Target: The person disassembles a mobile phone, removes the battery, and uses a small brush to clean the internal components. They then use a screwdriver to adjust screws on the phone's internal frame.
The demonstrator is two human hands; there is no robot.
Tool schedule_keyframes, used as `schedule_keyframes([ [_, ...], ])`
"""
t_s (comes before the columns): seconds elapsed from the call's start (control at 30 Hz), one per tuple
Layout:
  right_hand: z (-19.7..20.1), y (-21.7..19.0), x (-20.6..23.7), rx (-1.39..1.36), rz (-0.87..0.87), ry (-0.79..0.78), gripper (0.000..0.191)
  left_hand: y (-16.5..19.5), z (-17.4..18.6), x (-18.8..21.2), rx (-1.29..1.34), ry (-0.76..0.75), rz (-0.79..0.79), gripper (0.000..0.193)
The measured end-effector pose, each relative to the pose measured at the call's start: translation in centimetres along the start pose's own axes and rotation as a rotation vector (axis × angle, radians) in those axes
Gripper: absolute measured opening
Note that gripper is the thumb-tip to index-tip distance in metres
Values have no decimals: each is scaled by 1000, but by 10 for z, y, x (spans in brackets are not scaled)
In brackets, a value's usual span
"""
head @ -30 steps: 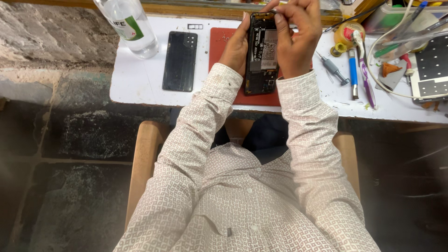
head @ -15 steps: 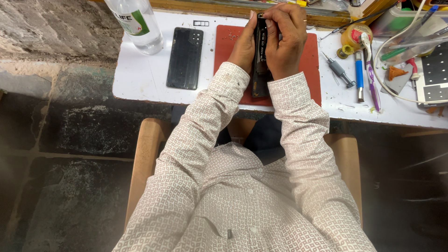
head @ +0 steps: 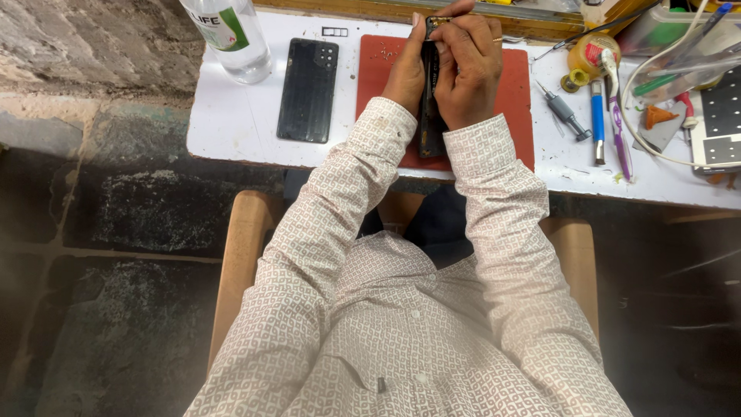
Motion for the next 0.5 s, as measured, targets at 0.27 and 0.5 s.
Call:
schedule_keyframes([
  [0.27, -2, 12, 1, -27, -106, 30, 2, -5, 17, -1, -32, 186, 67, 62],
  [0.5, -4, 16, -4, -94, -200, 43, 4, -4, 18, 1, -28, 206, 80, 59],
])
Point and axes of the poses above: each hand's wrist, its own x-axis away from the middle knuckle, its own z-axis out of the back of the hand, y = z × x, the point moved 5 cm from there along -x, towards the middle knuckle, and after that the axes turned 14 degrees about y, right-handed, at the moved point
